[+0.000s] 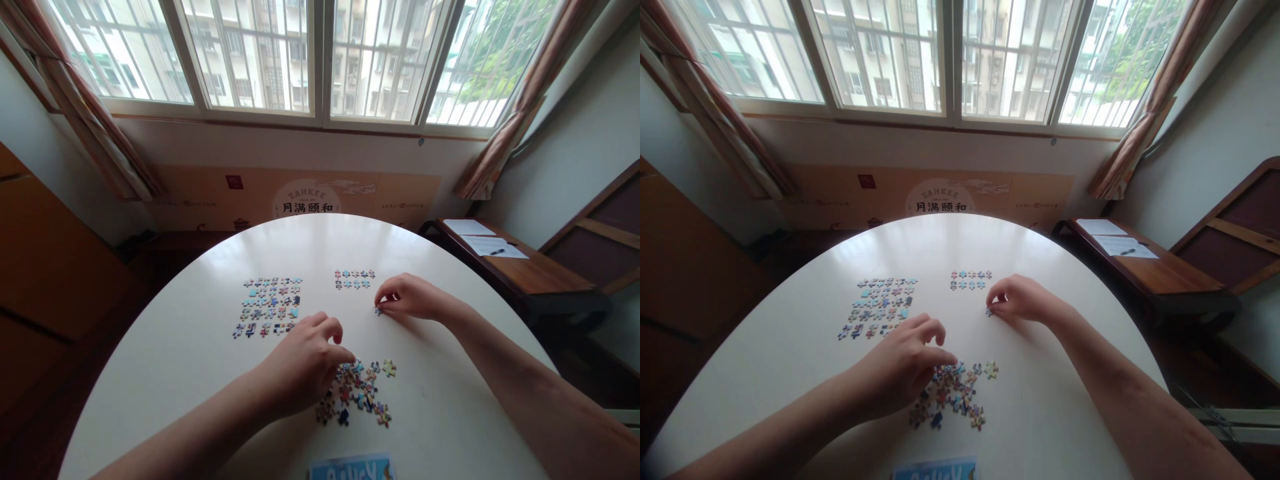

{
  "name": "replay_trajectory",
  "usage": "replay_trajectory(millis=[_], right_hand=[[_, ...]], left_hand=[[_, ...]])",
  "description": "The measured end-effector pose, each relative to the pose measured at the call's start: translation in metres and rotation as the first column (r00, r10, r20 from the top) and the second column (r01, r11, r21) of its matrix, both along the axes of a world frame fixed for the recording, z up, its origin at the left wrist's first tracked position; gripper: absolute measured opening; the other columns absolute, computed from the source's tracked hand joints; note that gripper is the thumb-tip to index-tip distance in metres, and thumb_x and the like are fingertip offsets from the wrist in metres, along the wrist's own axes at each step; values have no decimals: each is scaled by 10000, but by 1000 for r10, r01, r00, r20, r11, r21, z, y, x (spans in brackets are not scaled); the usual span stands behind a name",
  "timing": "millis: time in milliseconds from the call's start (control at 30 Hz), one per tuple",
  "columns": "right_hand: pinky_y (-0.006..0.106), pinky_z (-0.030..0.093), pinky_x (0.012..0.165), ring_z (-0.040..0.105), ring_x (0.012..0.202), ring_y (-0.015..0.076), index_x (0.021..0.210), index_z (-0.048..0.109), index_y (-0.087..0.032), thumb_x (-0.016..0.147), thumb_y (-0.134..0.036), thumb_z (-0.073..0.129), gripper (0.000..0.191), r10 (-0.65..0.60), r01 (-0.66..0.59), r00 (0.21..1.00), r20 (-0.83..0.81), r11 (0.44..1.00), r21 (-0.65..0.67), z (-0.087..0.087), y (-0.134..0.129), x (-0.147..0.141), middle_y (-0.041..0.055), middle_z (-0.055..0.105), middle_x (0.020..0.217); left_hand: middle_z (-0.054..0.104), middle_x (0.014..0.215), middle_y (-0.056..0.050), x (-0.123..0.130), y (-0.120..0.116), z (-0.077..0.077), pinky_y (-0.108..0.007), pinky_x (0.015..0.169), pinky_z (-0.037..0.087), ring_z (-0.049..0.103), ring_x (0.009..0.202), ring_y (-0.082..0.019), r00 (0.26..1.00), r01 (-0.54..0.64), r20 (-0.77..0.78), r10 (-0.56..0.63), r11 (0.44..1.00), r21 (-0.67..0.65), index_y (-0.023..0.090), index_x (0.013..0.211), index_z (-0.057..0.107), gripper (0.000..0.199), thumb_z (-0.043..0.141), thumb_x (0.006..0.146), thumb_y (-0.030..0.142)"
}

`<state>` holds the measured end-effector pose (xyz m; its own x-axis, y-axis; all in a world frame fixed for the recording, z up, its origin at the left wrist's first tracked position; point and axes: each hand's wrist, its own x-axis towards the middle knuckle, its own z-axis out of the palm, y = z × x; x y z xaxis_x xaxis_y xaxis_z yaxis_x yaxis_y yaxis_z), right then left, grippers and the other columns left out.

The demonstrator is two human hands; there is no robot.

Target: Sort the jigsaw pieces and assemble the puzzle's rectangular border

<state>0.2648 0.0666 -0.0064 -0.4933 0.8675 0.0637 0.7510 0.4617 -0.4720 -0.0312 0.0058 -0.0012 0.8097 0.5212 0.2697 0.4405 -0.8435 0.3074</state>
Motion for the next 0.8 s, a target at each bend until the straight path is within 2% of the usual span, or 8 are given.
replay_trajectory(millis=[133, 267, 433, 600, 800], right_hand=[[284, 472, 661, 655, 717, 176, 835, 794, -277, 837, -270, 668, 127, -154, 145, 987, 48, 977, 156, -9, 10, 16, 7, 741, 805], [308, 475, 702, 669, 790, 200, 862, 797, -289, 863, -247, 643, 160, -218, 204, 975, 34, 950, 237, -17, 16, 19, 11, 754, 895], [314, 496, 772, 694, 866, 206, 895, 800, -299, 897, -206, 603, 218, -208, 200, 978, -1, 939, 280, -26, 19, 15, -1, 763, 998], [303, 514, 821, 702, 883, 199, 886, 799, -283, 900, -196, 606, 212, -152, 161, 987, -54, 944, 289, -32, 23, 12, -1, 768, 972], [343, 526, 856, 700, 911, 226, 969, 794, -238, 942, -253, 572, 224, -167, 202, 976, -137, 928, 312, -32, 25, 16, 60, 767, 1004]], left_hand=[[634, 956, -53, 0, 0, 2, -358, 715, 465, 530, 867, -220, 1000, -19, -1, 19, 1000, 12, 323, 997, 781, 384, 606, 801, 42], [637, 957, -56, 0, -1, 2, -362, 714, 471, 537, 874, -223, 999, -32, -9, 32, 999, 25, 305, 963, 785, 376, 609, 782, 26], [635, 959, -60, 0, -1, 3, -372, 718, 479, 535, 870, -229, 1000, -17, -20, 18, 1000, 24, 300, 1052, 761, 422, 622, 758, 32], [635, 975, -64, 0, 0, 2, -381, 740, 488, 535, 901, -236, 1000, -23, -20, 24, 1000, 20, 279, 1095, 741, 424, 610, 777, 31], [628, 943, -70, 1, 0, 1, -375, 725, 489, 532, 882, -234, 1000, -24, 8, 24, 999, 33, 258, 1068, 744, 353, 592, 817, 62]])
